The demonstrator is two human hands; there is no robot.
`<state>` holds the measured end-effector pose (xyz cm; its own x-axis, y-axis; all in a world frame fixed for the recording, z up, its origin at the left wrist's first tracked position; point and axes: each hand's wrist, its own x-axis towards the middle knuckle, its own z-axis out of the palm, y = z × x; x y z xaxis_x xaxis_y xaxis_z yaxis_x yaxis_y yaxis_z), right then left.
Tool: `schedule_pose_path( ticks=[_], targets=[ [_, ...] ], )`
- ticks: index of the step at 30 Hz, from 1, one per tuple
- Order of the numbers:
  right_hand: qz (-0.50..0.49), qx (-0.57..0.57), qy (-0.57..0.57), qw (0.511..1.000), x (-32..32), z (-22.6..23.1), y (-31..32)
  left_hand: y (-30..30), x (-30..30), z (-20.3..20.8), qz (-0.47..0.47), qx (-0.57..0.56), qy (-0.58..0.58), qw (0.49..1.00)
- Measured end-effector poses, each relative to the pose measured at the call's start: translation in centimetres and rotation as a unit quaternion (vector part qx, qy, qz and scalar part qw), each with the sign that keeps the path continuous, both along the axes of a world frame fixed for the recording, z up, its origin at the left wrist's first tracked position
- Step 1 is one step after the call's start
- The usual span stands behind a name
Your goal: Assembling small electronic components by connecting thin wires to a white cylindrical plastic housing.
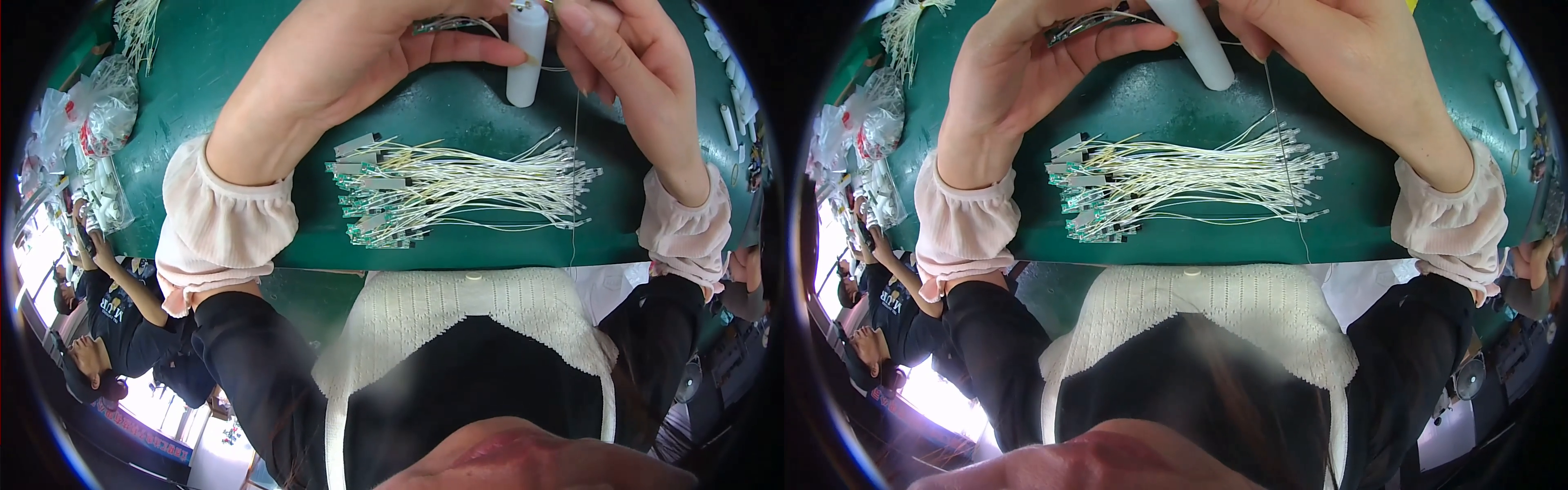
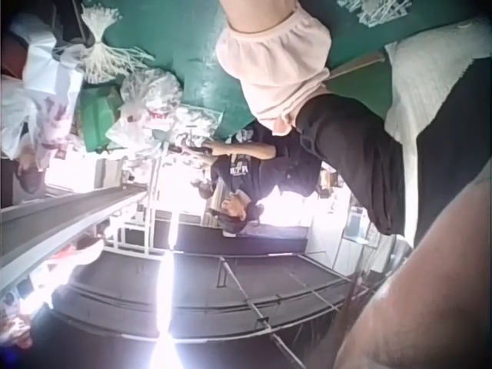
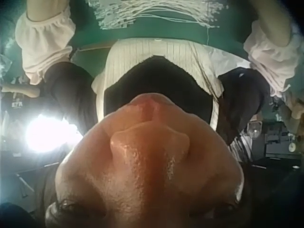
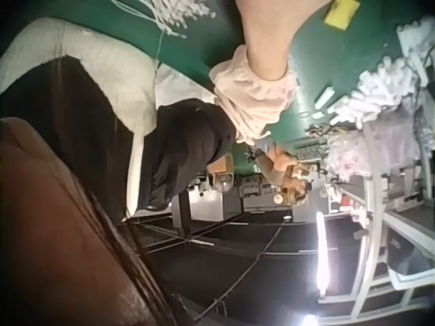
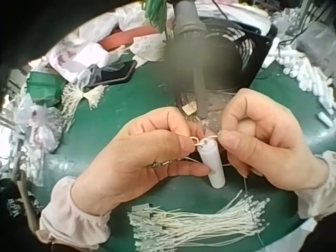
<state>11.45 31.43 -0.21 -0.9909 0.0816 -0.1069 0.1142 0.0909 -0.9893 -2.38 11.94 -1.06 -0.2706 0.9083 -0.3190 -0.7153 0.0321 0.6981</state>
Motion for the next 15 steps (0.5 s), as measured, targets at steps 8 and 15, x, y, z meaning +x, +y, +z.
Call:
schedule_pose_path(
  ticks=[8,15],
  targets=[
    [0.047,-0.030,-0.010,0.998,0.8,1.1,1.0,-4.3,0.2,2.1,0.009,0.042,0.193,0.980],
    [-0.016,0.118,-0.035,0.992,6.4,0.3,9.9,-23.4,1.3,4.5,0.188,0.078,0.224,0.953]
  ],
)
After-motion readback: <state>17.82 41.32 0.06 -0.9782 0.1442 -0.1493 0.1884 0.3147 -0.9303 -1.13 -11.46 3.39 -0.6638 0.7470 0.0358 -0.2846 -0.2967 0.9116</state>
